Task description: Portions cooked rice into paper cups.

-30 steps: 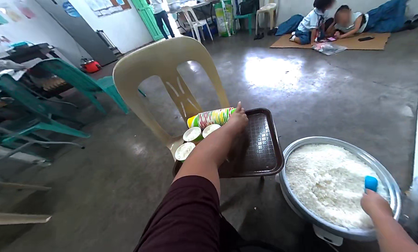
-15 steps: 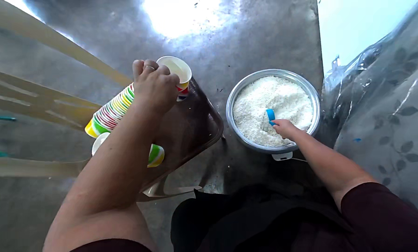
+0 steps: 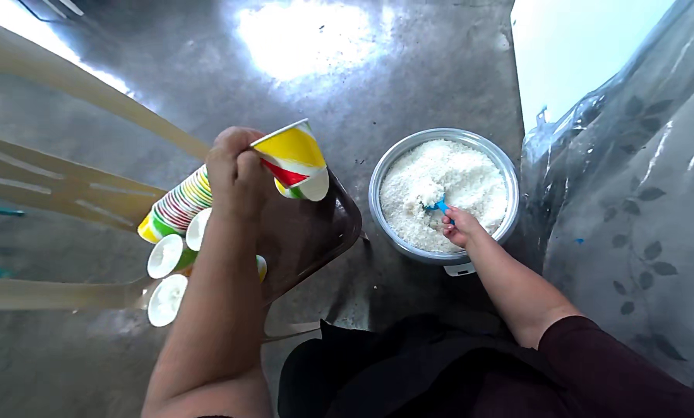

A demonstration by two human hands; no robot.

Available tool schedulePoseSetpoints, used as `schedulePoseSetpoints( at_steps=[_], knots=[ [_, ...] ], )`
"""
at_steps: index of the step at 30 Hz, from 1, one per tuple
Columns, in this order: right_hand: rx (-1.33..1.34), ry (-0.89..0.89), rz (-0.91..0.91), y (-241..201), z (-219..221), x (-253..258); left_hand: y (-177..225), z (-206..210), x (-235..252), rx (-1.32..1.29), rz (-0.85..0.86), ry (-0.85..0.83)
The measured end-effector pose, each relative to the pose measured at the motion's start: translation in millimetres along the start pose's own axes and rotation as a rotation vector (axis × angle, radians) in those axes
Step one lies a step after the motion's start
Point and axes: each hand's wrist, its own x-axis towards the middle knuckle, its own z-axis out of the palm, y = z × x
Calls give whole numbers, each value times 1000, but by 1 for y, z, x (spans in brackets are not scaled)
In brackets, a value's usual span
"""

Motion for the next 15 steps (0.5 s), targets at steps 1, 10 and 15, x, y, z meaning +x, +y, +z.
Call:
schedulePoseSetpoints(
  at_steps=[1,10,15],
  knots=[
    [-10,-9,-18,-2,-2,-4,1,3,-5,-160,-12,66],
    [-85,-72,-178,-45,-21,-49,97,111,-67,-560,-265,-100],
    [-287,-152,-316,-75,-18,-99,101,193,-46,-618,-466,-450]
  ],
)
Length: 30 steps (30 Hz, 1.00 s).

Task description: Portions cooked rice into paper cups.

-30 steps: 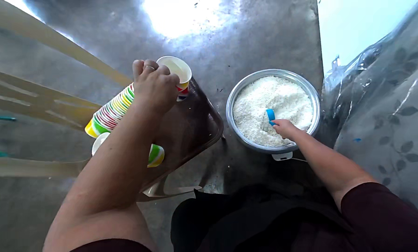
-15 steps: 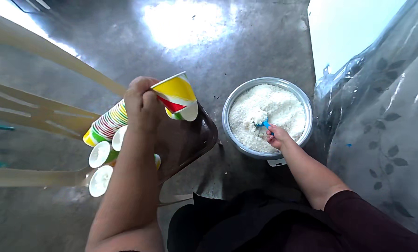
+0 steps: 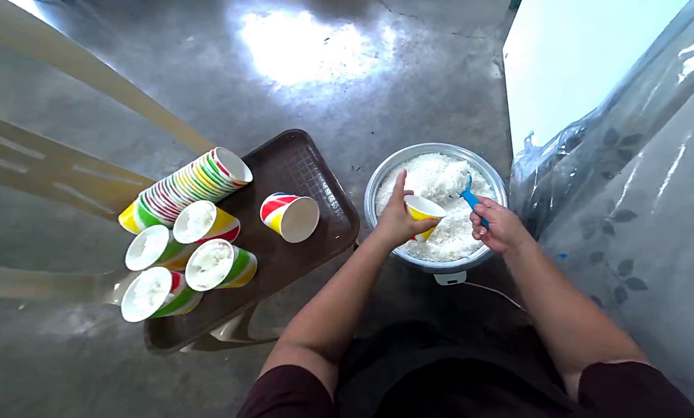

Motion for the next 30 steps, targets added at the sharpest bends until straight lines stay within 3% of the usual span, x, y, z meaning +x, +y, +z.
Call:
schedulePoseSetpoints(
  at_steps=[2,5,7,9,12,15,18,25,27,30],
  knots=[
    [-192,-16,-43,-11,6,-14,-9,11,20,4,-16,-47],
    [-779,-36,-156,-18,15,-28,-11,18,35,21,2,-71],
    [-1136,-122,-179,-23,21,-35,-13,20,39,68,60,-74],
    [-1320,-209,-162,-22,31,-38,-19,23,39,120,140,-47],
    [-1457,-143,-214,-17,47,-42,-25,27,30,-18,147,19],
    [-1562,-106,-249,-12,56,-41,-22,36,22,-444,-151,89],
    [-1657,-100,-301,2,60,-40,-28,40,22,-655,-358,179],
    [-1591,61,-638,34,44,-39,-37,50,12,-847,-287,230],
    [-1567,78,-674,38,40,-39,-37,52,12,-827,-300,241],
    [-1580,39,-572,41,38,-42,-40,56,13,-784,-322,264]
  ],
)
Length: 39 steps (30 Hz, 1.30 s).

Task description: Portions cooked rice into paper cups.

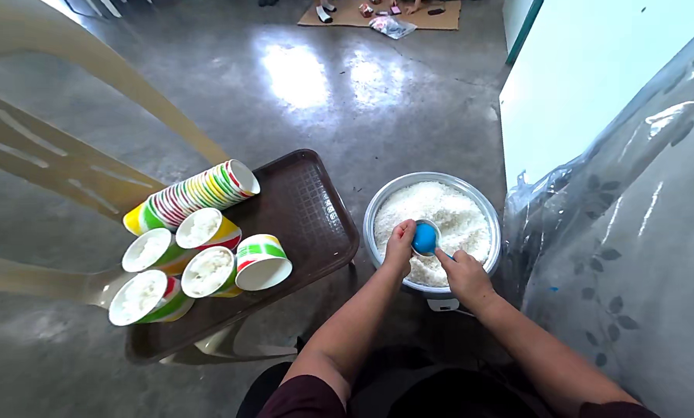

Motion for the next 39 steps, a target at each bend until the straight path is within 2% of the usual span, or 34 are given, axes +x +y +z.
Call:
schedulePoseSetpoints(
  at_steps=[5,7,10,13,15,17,20,24,28,32,34,36,39],
  knots=[
    [68,95,-21,6,7,2,-2,-2,4,-86,-82,16],
    [100,75,-25,6,9,3,-3,-4,4,-131,-130,43],
    [231,123,-36,7,6,7,-6,-8,9,-182,-182,38],
    [383,53,147,29,-3,23,-17,-16,6,-171,-211,35],
    [310,-86,318,59,-11,58,-10,-23,0,-172,-184,58],
    [188,-136,460,91,1,89,-5,-32,-15,-188,-162,71],
    [134,-231,548,116,28,121,-7,-46,-34,-175,-149,85],
    [318,-308,494,91,49,135,-10,-62,-45,-193,-179,188],
    [331,-407,376,75,66,123,-13,-65,-41,-238,-169,262],
    [341,-535,247,61,62,103,-10,-58,-29,-268,-143,238],
    [453,-541,263,52,53,92,-2,-52,-26,-245,-113,214],
    [661,-547,410,52,52,78,-6,-50,-23,-240,-112,228],
    [1116,-437,668,66,68,65,-19,-57,-11,-245,-112,234]
  ],
)
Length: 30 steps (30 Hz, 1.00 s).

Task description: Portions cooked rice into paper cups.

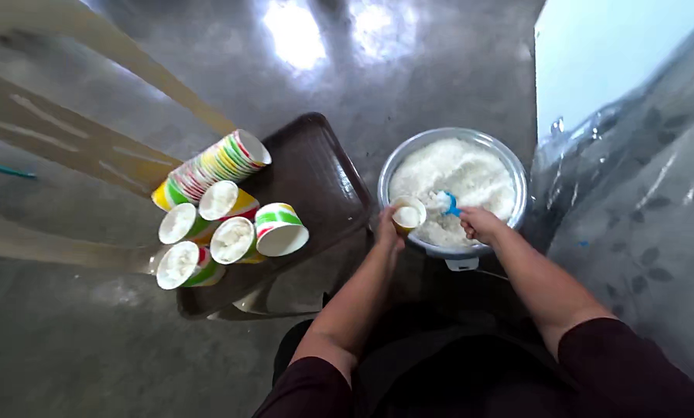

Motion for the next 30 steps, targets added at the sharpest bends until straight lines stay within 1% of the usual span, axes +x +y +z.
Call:
schedulePoseSetpoints(
  at_steps=[1,3,5,7,9,10,12,14,15,17,19,22,25,27,28,30],
  knots=[
    [156,5,20,3,-4,-2,-1,-1,3,8,2,-4],
    [305,-7,11,0,-11,-13,-1,0,5,29,1,9],
    [317,-33,-47,-11,-19,-30,-2,3,9,36,1,10],
    [259,-68,-119,-24,-24,-48,-4,7,13,47,1,-11],
    [60,-67,-223,-37,-21,-64,-4,19,15,17,8,-12],
    [-126,-31,-289,-42,-15,-73,-4,26,14,2,9,-18],
    [-617,65,-395,-50,5,-88,-4,38,8,3,18,-47],
    [-1017,131,-369,-51,32,-106,-7,49,-1,58,38,-71],
    [-1140,158,-366,-50,44,-111,-8,52,-5,101,50,-73],
    [-1249,187,-385,-51,52,-114,-5,52,-8,88,33,-69],
    [-1259,229,-422,-54,47,-117,-3,51,-12,27,-2,-97],
    [-1200,352,-576,-49,38,-123,5,56,-16,-76,2,-152],
    [-1100,435,-722,-53,39,-121,28,62,-19,-101,-3,-204],
    [-1066,481,-773,-57,35,-121,44,67,-27,-74,-16,-208],
    [-1051,497,-798,-59,34,-123,50,71,-28,-50,-19,-178],
    [-1026,508,-849,-68,33,-122,65,76,-27,5,21,-191]
  ],
)
